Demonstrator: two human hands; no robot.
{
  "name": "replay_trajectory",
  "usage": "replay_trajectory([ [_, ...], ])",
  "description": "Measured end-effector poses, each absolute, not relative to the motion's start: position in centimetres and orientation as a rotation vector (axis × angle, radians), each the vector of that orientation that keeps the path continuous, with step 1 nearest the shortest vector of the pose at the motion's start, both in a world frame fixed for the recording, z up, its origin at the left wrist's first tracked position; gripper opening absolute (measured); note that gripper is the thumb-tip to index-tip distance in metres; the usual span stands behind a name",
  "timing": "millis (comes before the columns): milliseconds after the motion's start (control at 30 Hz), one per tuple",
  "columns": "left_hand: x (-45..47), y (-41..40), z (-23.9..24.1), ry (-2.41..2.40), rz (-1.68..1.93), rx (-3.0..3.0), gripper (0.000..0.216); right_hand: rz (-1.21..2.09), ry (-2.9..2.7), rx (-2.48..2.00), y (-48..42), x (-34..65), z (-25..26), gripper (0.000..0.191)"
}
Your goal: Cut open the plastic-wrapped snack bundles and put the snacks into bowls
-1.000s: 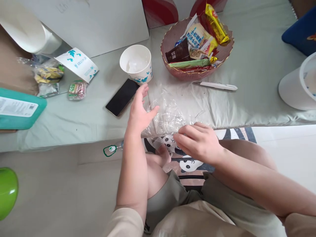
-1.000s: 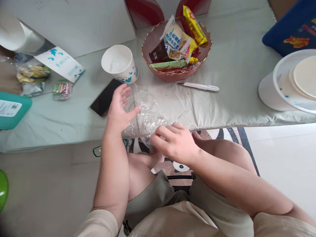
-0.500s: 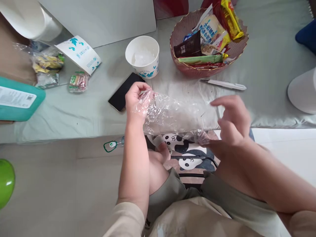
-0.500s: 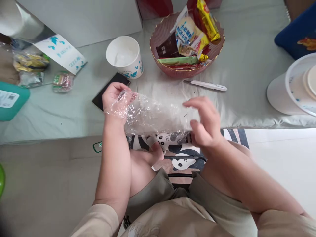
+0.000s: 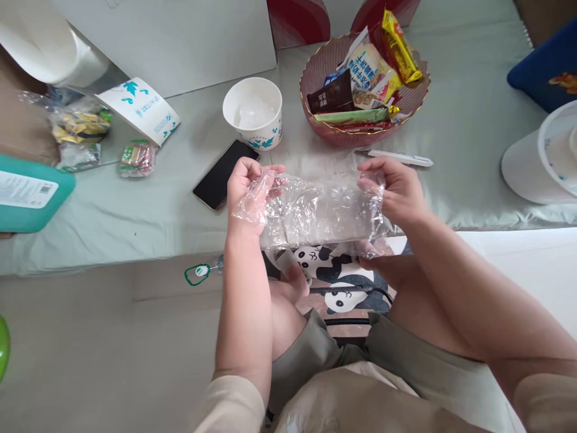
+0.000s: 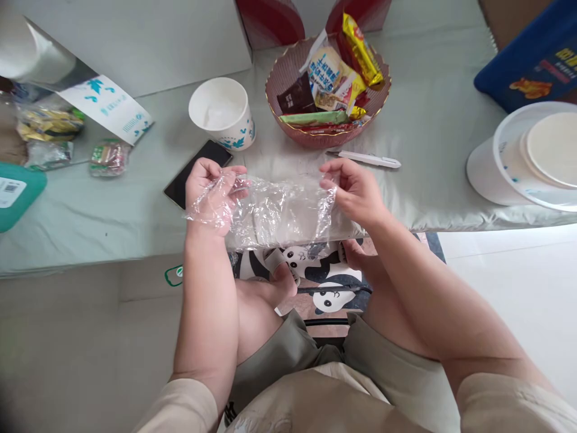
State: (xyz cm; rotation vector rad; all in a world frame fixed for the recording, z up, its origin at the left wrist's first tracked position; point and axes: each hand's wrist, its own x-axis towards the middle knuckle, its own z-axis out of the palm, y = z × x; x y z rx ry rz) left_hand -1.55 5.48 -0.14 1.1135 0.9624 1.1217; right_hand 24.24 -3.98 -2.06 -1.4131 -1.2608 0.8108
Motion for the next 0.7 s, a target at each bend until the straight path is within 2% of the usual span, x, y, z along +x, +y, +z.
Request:
replay_trajectory([
  [200, -2.3, 5.7, 0.5, 1.188, 1.273, 1.239, 0.032, 0.722, -0.878, -1.462, -4.1, 25.1, -1.1, 0.025],
  [367, -2.9, 5.8, -0.2, 1.06, 1.109, 1.245, 0.053, 0.9, -0.844, -1.456, -4.0, 25.6, -1.1, 0.025],
  [533, -2.9, 5.4, -0.7, 1.188, 0.806, 1.352, 0.041, 0.767, -0.883, -1.442, -4.0, 25.5, -1.5, 0.033],
  [700, -3.5, 4.7, 0.8, 1.128, 0.92, 1.386, 0.034, 0.81, -0.783, -1.458, -4.4, 26.0, -0.9, 0.035],
])
